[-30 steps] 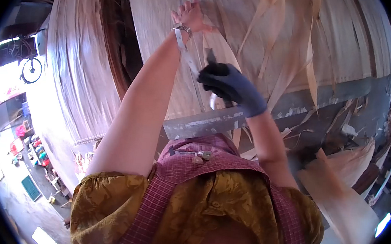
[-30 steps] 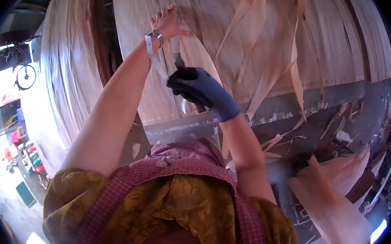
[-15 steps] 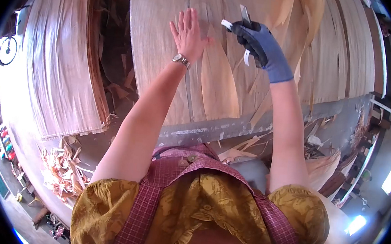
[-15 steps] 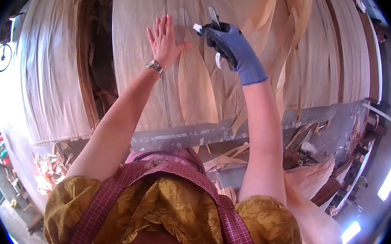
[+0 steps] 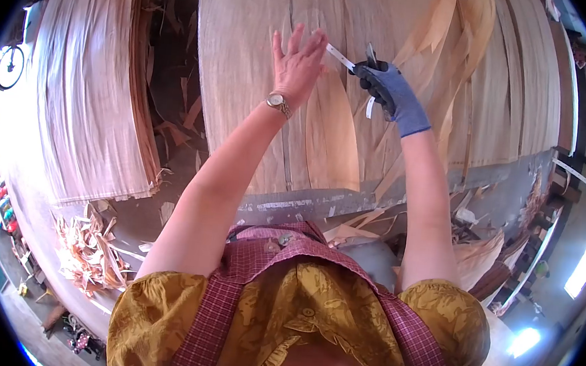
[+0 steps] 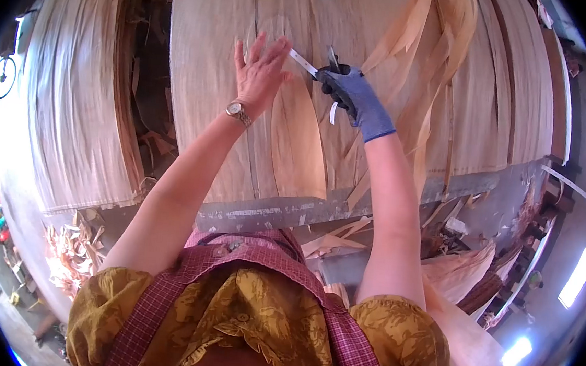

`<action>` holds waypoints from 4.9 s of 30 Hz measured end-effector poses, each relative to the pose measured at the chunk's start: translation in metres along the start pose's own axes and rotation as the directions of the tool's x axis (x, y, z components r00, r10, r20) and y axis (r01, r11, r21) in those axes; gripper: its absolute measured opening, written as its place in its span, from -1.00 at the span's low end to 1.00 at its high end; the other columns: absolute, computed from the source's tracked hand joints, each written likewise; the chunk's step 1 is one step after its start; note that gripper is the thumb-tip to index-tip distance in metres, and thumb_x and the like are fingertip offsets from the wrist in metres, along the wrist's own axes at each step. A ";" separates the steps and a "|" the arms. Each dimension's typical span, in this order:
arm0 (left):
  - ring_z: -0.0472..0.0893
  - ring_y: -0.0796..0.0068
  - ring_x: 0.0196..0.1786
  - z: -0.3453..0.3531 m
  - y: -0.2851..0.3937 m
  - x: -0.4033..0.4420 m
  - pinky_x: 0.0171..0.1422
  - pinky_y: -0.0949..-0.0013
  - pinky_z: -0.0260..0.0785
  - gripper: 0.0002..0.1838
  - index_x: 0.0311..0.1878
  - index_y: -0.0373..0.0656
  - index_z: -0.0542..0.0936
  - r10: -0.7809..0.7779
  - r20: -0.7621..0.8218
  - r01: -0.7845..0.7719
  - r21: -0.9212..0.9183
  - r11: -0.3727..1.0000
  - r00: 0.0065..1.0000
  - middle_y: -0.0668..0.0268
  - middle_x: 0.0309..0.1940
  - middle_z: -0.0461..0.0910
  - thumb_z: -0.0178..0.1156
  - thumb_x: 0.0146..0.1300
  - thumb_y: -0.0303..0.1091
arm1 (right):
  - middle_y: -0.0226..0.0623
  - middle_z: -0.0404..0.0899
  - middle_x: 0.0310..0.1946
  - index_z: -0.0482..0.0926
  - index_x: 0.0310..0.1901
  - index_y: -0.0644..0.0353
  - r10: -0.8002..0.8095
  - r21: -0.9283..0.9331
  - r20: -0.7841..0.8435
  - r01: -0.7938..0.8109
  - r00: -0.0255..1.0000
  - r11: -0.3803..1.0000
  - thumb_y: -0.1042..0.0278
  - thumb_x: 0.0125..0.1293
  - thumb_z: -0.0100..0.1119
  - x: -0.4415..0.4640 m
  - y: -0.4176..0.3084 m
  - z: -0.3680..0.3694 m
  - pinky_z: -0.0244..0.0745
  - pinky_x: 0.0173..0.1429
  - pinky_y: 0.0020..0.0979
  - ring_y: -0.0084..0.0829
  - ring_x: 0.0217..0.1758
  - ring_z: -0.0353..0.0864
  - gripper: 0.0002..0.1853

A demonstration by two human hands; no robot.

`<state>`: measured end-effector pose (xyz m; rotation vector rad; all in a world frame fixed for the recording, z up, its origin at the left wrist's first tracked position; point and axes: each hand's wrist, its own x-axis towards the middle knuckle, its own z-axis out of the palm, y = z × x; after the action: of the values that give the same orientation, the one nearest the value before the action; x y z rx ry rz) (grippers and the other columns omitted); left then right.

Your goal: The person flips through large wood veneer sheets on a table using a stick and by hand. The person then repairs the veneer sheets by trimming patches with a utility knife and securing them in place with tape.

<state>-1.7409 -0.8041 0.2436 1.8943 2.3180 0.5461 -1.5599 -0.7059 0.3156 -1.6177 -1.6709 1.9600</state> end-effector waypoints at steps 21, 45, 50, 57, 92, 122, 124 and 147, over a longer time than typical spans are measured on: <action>0.37 0.33 0.23 -0.002 0.019 -0.017 0.25 0.07 0.11 -0.54 0.20 -0.01 0.49 0.107 -0.015 -0.108 -0.129 0.986 0.994 0.44 0.18 0.45 0.21 0.18 -0.28 | -0.53 0.51 -0.57 0.70 -0.27 0.10 0.103 -0.117 -0.034 -0.106 0.994 0.987 0.09 0.19 0.31 -0.008 0.069 -0.010 0.19 -0.54 -0.58 -0.68 -0.63 0.34 -0.75; 0.45 0.16 0.12 0.001 0.062 -0.086 0.18 0.16 0.25 -0.61 0.13 -0.15 0.53 0.028 -0.101 -0.062 -0.352 0.934 0.995 0.26 0.06 0.53 0.10 0.20 -0.40 | -0.48 0.55 -0.50 0.53 -0.18 0.17 -0.133 -0.109 0.099 0.143 0.986 0.984 0.15 0.27 0.27 -0.093 0.139 -0.001 0.32 -0.45 -0.57 -0.65 -0.44 0.59 -0.73; 0.37 0.21 0.26 0.017 0.122 -0.181 0.31 0.07 0.16 -0.42 0.28 -0.19 0.40 0.250 0.036 -0.231 -0.279 0.932 0.967 0.16 0.15 0.45 0.18 0.15 -0.32 | -0.08 0.64 -0.39 0.49 -0.13 0.23 -0.193 -0.682 -0.178 0.020 0.965 0.731 -0.01 0.18 0.32 -0.084 0.179 0.008 0.51 -0.20 -0.20 -0.15 -0.28 0.69 -0.54; 0.27 0.16 0.34 0.014 0.139 -0.193 0.33 -0.07 0.08 -0.27 0.39 0.00 0.29 0.289 0.200 -0.282 -0.062 0.957 0.936 0.16 0.26 0.31 0.22 0.18 0.04 | -0.07 0.65 -0.47 0.58 -0.22 0.25 -0.133 -0.475 -0.275 -0.014 0.952 0.880 0.02 0.28 0.18 -0.139 0.191 -0.006 0.52 -0.24 -0.16 -0.14 -0.37 0.69 -0.62; 0.21 0.25 0.39 -0.025 0.075 -0.274 0.38 0.00 -0.01 -0.31 0.41 -0.08 0.28 -0.056 0.149 0.064 -0.052 0.997 0.987 0.32 0.35 0.25 0.20 0.19 -0.23 | -0.40 0.62 -0.50 0.56 -0.24 0.20 -0.086 -0.033 0.219 0.096 0.972 0.995 0.24 0.25 0.27 -0.111 0.176 0.086 0.35 -0.51 -0.54 -0.64 -0.55 0.51 -0.79; 0.33 0.27 0.29 -0.023 0.076 -0.269 0.31 0.02 0.08 -0.37 0.28 -0.09 0.41 0.017 0.073 -0.003 -0.178 0.984 0.997 0.32 0.22 0.38 0.24 0.07 -0.31 | -0.41 0.62 -0.54 0.58 -0.26 0.13 -0.009 0.032 0.238 0.002 0.971 0.999 0.19 0.27 0.27 -0.115 0.169 0.081 0.27 -0.56 -0.59 -0.66 -0.62 0.44 -0.80; 0.31 0.28 0.31 -0.024 0.079 -0.268 0.31 0.02 0.07 -0.36 0.31 -0.09 0.39 0.006 0.104 0.011 -0.162 0.987 0.995 0.32 0.23 0.36 0.24 0.09 -0.28 | -0.41 0.62 -0.54 0.58 -0.26 0.13 -0.018 0.041 0.224 0.009 0.974 0.999 0.20 0.28 0.27 -0.115 0.170 0.082 0.28 -0.56 -0.58 -0.66 -0.62 0.44 -0.81; 0.38 0.26 0.18 -0.035 0.081 -0.249 0.21 0.03 0.14 -0.25 0.38 -0.09 0.27 0.054 0.233 -0.021 -0.141 0.990 0.971 0.26 0.10 0.42 0.27 0.15 -0.05 | -0.32 0.61 -0.53 0.45 -0.22 0.11 -0.211 0.126 -0.051 0.216 0.976 0.968 0.29 0.31 0.25 -0.059 0.103 0.069 0.19 -0.62 -0.55 -0.70 -0.69 0.31 -0.82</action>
<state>-1.6210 -1.0379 0.2660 1.8321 2.0462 0.4441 -1.5318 -0.8294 0.2637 -1.3587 -1.5915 1.8791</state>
